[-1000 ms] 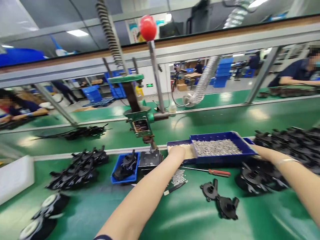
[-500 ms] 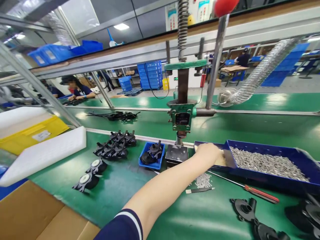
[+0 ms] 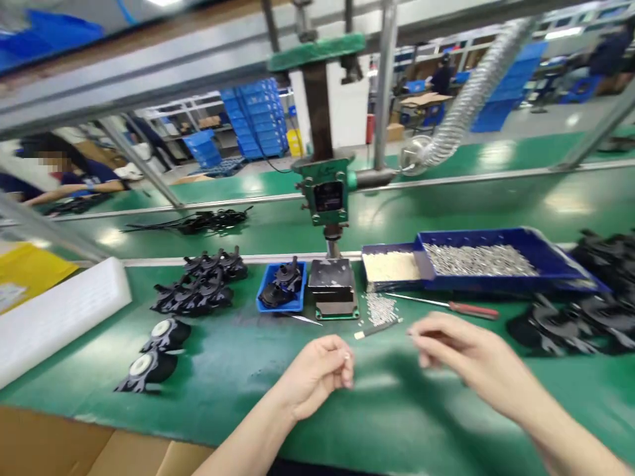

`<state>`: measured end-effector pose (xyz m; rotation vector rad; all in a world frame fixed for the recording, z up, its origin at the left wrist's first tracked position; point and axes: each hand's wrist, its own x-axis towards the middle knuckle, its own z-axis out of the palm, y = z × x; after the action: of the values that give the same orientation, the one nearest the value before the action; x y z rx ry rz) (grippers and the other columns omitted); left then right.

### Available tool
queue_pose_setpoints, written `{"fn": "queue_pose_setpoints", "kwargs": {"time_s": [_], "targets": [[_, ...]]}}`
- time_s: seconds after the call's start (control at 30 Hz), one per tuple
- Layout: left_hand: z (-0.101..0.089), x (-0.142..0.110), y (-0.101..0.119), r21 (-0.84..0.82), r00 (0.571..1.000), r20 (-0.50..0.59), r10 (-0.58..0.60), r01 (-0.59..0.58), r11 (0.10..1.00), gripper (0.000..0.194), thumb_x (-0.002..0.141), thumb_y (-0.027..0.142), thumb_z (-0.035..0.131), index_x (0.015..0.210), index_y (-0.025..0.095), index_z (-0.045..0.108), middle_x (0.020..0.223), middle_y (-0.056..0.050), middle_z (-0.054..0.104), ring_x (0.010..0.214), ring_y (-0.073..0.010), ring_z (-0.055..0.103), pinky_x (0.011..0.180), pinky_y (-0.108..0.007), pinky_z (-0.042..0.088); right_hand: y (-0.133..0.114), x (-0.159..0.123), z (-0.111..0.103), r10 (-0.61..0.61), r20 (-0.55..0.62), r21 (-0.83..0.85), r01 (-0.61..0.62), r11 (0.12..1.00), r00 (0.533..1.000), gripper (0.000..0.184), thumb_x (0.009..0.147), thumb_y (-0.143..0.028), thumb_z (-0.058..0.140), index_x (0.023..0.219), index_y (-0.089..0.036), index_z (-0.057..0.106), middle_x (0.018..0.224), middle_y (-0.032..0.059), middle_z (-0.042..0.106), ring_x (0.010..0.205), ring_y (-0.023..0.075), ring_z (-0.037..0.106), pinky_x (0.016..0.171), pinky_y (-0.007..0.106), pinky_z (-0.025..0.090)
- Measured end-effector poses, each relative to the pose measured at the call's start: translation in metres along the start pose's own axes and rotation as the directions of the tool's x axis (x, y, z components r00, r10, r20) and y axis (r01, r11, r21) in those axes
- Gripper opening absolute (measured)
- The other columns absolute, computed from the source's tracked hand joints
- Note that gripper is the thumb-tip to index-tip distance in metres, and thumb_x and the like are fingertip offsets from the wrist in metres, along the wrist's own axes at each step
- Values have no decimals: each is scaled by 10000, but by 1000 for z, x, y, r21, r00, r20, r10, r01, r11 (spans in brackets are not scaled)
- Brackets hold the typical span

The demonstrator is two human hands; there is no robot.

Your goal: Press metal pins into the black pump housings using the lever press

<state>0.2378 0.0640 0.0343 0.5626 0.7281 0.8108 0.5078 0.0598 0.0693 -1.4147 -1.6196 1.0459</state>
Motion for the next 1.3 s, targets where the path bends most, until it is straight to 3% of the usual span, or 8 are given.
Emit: {"fn": "queue_pose_setpoints", "kwargs": {"time_s": [0.03,0.1,0.2,0.33,0.5,0.73,1.0,1.3], "targets": [[-6,-3,-2,-36,1000,-18,-17,16,999,369,692,373,891,791,120,640,670,8,616,545,-62,554,571,-190,496,-3,1,16,42,119,97,-54,994,992,365,856,-580,680,938,-225,700,720,86,688,610,205,636,596,350,542],[-16,-7,-3,-91,999,-35,-38,35,995,352,730,369,873,794,119,634,677,22,582,549,-48,531,572,-175,495,-11,6,48,68,247,271,-136,953,967,375,875,-566,665,983,-208,652,756,69,708,644,196,651,647,359,557],[-24,-12,-4,-141,998,-44,-49,42,989,339,758,353,858,773,118,614,686,28,557,565,-42,523,578,-166,496,-22,9,83,21,300,422,-153,893,954,340,889,-518,668,986,-196,619,838,56,720,697,170,664,672,332,563],[-29,-16,-4,-171,998,-48,-50,41,984,311,767,314,856,810,111,625,704,24,567,586,-38,533,595,-158,505,-24,6,107,0,308,426,-138,894,951,303,886,-482,680,954,-187,661,785,13,659,639,136,628,616,287,538],[-33,-19,-3,-196,996,-68,-58,44,980,286,754,271,867,822,109,642,684,29,570,586,-36,536,593,-151,509,-24,4,117,78,291,367,-186,912,953,328,842,-502,725,862,-179,674,689,-18,591,586,108,532,534,236,424],[-35,-21,-3,-188,996,-68,-54,40,981,278,771,290,855,827,109,653,665,27,571,583,-37,528,602,-156,514,-30,-1,122,119,305,289,-211,934,945,346,901,-508,648,888,-170,716,564,-44,536,497,87,421,502,227,327],[-37,-21,-3,-106,996,-87,-24,14,994,269,762,295,859,818,111,672,657,26,563,590,-47,518,608,-165,490,-29,-2,123,102,309,185,-165,969,945,339,948,-451,585,823,-165,717,498,-47,525,458,82,413,479,208,325],[-38,-20,-6,92,989,-118,94,-83,992,252,767,335,843,814,142,690,651,15,588,621,-77,526,641,-182,464,-31,-6,124,177,370,252,-281,926,912,338,961,-438,550,815,-154,661,496,-49,566,334,54,419,341,153,287]]}}
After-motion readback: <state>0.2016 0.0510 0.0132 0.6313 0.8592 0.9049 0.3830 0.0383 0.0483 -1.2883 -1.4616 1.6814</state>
